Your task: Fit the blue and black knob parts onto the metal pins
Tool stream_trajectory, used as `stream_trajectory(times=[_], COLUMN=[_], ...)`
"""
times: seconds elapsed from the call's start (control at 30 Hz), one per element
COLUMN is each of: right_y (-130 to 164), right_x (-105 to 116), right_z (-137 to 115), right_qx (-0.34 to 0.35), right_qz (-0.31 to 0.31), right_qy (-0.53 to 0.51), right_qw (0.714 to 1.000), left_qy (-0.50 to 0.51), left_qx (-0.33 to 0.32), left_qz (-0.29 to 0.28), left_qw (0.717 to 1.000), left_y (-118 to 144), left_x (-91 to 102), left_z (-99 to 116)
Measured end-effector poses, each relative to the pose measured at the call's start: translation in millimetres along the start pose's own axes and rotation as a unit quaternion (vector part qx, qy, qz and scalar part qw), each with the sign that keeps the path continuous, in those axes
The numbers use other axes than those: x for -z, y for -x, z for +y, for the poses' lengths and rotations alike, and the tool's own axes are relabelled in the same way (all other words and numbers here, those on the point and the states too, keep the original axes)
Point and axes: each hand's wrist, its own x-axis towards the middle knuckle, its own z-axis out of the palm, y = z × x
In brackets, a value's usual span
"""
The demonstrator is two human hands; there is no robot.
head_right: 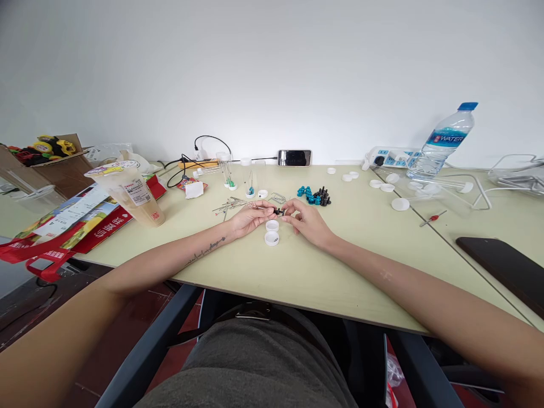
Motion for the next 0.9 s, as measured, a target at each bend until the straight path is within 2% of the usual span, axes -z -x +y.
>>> stream_trajectory(times=[0.9], right_y=[0.5], right_x=[-0.1], right_z=[-1.5], right_qx=[-0.002], right_qz=[0.004], right_qy=[-0.002], right_qw=[1.000], left_qy=[0.002], left_qx=[-0.002], left_qz=[-0.003], left_qw=[1.000], left_y=[-0.8], left_x=[1.1], left_z=[-0.9])
